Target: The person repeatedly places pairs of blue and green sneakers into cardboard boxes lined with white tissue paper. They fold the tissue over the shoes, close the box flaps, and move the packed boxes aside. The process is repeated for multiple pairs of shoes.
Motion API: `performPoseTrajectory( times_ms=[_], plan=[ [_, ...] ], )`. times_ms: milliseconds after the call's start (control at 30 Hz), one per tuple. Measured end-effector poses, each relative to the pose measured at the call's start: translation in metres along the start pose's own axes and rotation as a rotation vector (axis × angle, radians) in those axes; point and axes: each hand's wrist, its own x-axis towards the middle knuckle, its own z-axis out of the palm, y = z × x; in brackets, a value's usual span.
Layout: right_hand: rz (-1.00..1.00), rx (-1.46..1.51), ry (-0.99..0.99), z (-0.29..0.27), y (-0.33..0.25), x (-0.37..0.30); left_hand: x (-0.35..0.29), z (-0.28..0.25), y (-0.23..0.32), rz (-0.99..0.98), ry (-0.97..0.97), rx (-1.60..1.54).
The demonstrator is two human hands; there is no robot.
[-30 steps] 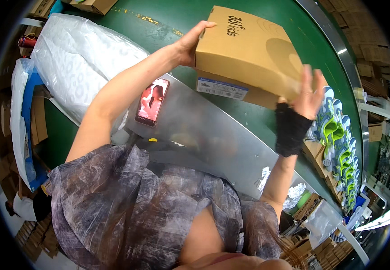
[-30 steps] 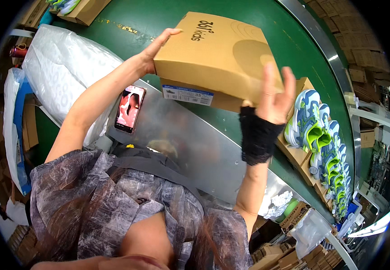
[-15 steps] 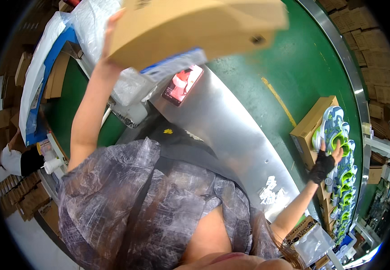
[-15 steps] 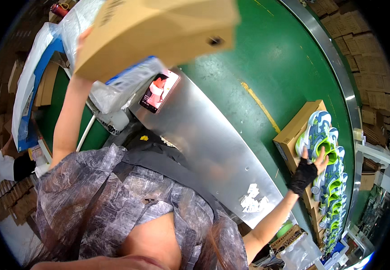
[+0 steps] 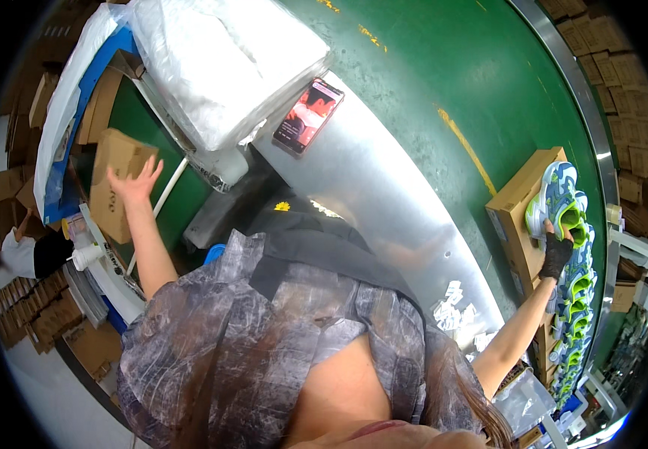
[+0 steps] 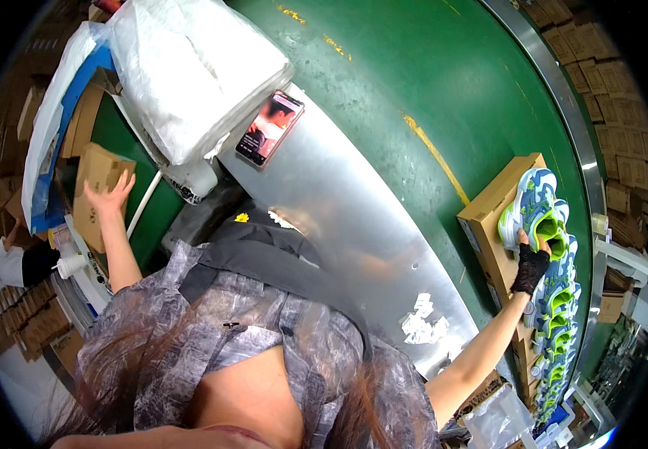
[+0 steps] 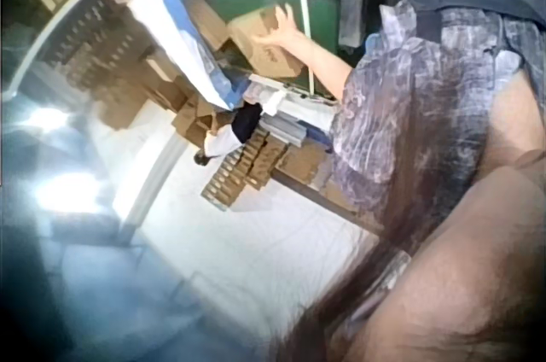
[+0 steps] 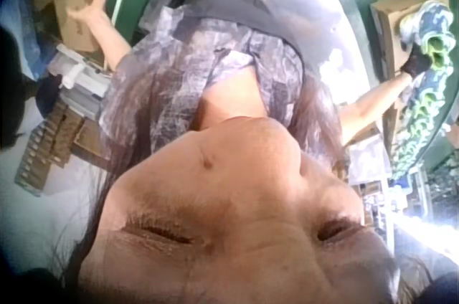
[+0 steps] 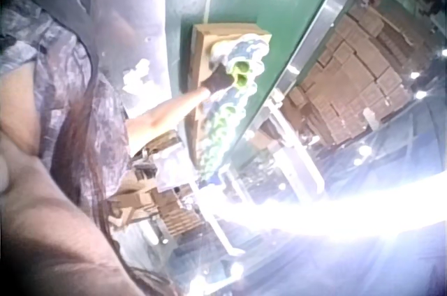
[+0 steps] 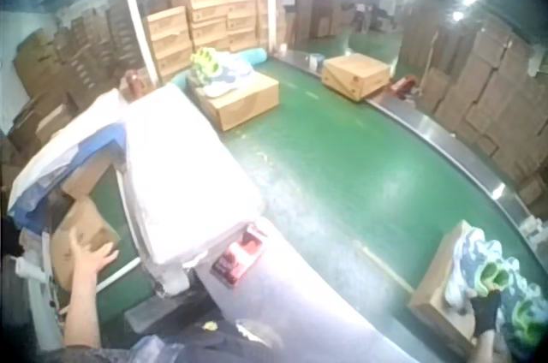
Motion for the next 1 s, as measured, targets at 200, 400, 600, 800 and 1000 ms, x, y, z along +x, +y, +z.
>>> performPoseTrajectory(
  times_ms=[200,400,600,800,1000],
  plan=[
    [-0.524,-0.085,0.156,0.009,-0.081,-0.076,-0.018,0.060,-0.109,0.292,-0.562,0.896],
    [-0.658,0.098,-0.264,0.038,-0.176,-0.183,-0.146,0.122,-0.263,0.932,-1.526,1.189],
    [-0.534,0.222,-0.674,0.051,-0.207,-0.197,-0.210,0.115,-0.377,0.654,-2.041,1.587],
    [0.046,-0.403,-0.222,0.062,-0.111,-0.090,-0.200,0.112,-0.375,0.370,-2.130,1.736],
    [-0.375,-0.433,0.087,0.087,-0.048,-0.062,-0.206,0.107,-0.382,0.248,-2.027,1.570]
  ],
)
